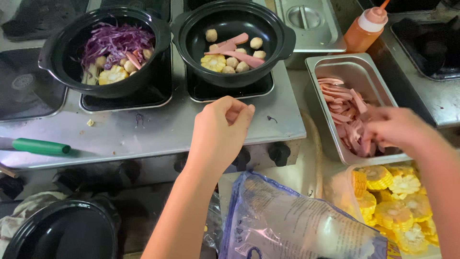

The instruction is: The person assembles ingredients into black bowls on a stovetop. They add meatballs, corn, sliced ham, and shredded purple cabbage by hand, then use tongs to add kimchi. The bowls are arranged on the counter and stovetop.

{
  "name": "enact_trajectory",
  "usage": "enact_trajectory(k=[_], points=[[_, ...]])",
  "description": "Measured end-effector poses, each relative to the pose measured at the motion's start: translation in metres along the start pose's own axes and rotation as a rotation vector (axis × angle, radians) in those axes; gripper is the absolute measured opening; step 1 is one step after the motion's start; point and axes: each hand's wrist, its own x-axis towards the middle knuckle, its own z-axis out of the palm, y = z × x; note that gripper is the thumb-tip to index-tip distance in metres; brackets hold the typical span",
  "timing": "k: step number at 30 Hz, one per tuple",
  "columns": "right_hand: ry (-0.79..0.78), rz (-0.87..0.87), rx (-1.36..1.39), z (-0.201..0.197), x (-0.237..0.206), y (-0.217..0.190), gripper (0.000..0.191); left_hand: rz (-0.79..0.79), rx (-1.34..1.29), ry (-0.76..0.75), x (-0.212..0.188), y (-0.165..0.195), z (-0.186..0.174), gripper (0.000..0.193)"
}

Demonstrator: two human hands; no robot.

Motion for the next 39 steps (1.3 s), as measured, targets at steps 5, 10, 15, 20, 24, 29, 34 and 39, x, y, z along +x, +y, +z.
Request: enact_trajectory(k=[5, 10, 15, 20, 24, 29, 34, 39], points=[[-0.118, -0.146, 0.372, -0.031, -0.007, -0.032, 0.036, 0.005, -0.001, -0.005, -0.002, -0.002, 0.001, 0.024], [-0.208, -0.236, 0.613, -0.036, -0.017, -0.090, 0.029, -0.003, -0.034, 0.006, 0.002, -0.004, -0.004, 0.024], [-0.280, -0.392, 0.680, -0.031, -0.030, -0.163, 0.028, 0.014, -0.035, 0.023, 0.005, -0.008, -0.009, 0.024], [-0.412, -0.510, 0.729, 0.012, -0.028, -0.264, 0.006, 0.019, -0.030, 0.046, 0.009, -0.012, -0.012, 0.024], [-0.360, -0.450, 0.585, 0.071, -0.025, -0.316, 0.005, -0.104, -0.083, 0.021, 0.009, -0.015, -0.023, 0.024], [-0.029, -0.499, 0.492, 0.067, -0.020, -0.273, 0.014, -0.025, -0.047, 0.034, 0.013, -0.015, -0.027, 0.022], [0.167, -0.277, 0.444, 0.029, -0.014, -0.140, 0.031, -0.050, -0.048, 0.004, 0.012, -0.016, -0.018, 0.024], [0.236, -0.058, 0.222, 0.017, -0.008, -0.022, 0.030, -0.076, -0.028, -0.048, 0.004, -0.016, -0.009, 0.024]])
